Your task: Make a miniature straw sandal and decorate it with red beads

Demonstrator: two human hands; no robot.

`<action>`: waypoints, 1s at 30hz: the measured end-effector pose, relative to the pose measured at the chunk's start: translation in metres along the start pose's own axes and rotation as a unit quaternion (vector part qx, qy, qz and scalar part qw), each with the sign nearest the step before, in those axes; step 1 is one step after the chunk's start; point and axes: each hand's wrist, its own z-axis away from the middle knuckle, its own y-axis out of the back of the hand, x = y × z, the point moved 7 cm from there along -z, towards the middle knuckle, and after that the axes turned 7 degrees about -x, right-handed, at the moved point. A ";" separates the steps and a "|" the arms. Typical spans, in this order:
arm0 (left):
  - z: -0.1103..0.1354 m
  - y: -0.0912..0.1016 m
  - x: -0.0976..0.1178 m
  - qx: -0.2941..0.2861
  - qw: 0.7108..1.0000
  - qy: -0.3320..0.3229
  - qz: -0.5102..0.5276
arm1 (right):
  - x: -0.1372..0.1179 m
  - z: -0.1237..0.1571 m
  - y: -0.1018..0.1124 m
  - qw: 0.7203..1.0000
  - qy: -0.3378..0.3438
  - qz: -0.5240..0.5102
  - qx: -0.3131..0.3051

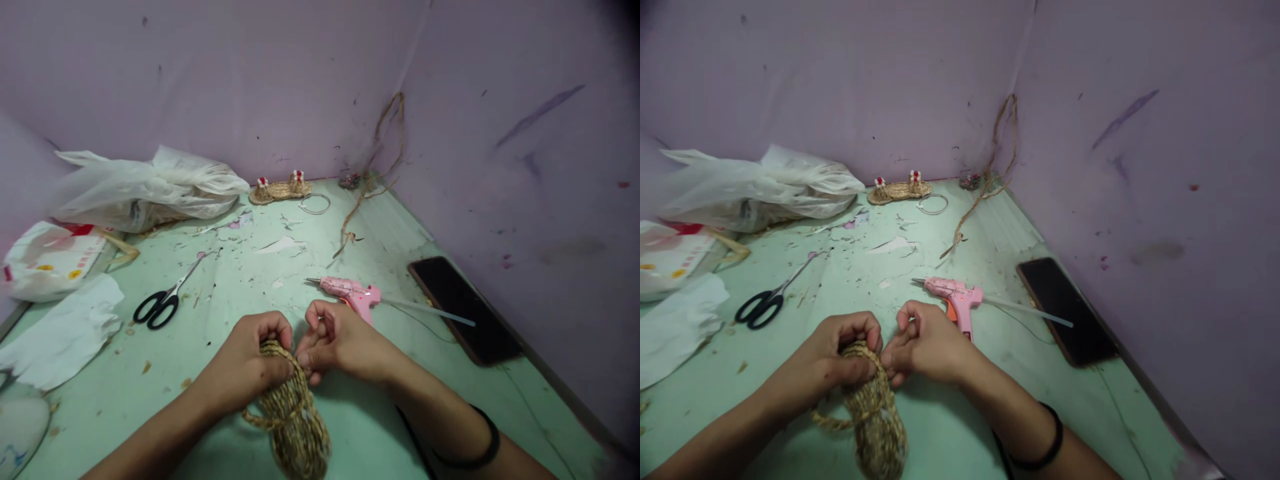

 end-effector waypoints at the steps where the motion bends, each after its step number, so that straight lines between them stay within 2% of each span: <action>1: -0.001 -0.001 0.000 -0.006 1.000 0.005 0.004 | 0.002 -0.001 0.000 1.000 -0.005 0.000 -0.009; 5: 0.000 -0.004 0.001 -0.020 1.000 0.019 -0.005 | 0.003 -0.001 -0.002 0.999 -0.003 -0.020 -0.035; 11: 0.000 -0.007 -0.001 -0.027 0.999 0.014 -0.019 | 0.002 0.000 -0.002 0.999 0.012 -0.009 -0.039; 19: 0.003 -0.015 0.004 -0.076 0.997 -0.010 -0.015 | 0.012 -0.003 -0.007 0.996 -0.028 -0.007 -0.080; 21: 0.003 -0.016 0.001 -0.077 0.996 -0.007 -0.033 | 0.010 0.000 -0.008 0.996 -0.025 0.048 -0.072; 23: 0.001 -0.016 -0.003 -0.066 0.996 -0.006 -0.068 | 0.005 0.004 -0.005 0.986 -0.011 0.165 -0.034; 26: -0.004 -0.014 -0.010 -0.055 0.994 -0.004 -0.099 | -0.005 0.009 -0.001 0.939 0.026 0.342 0.024; 28: -0.006 -0.013 -0.012 -0.060 0.993 -0.005 -0.101 | -0.006 0.010 0.000 0.923 0.035 0.382 0.035; 30: -0.008 -0.012 -0.012 -0.064 0.993 -0.009 -0.101 | -0.005 0.009 0.001 0.921 0.029 0.386 0.045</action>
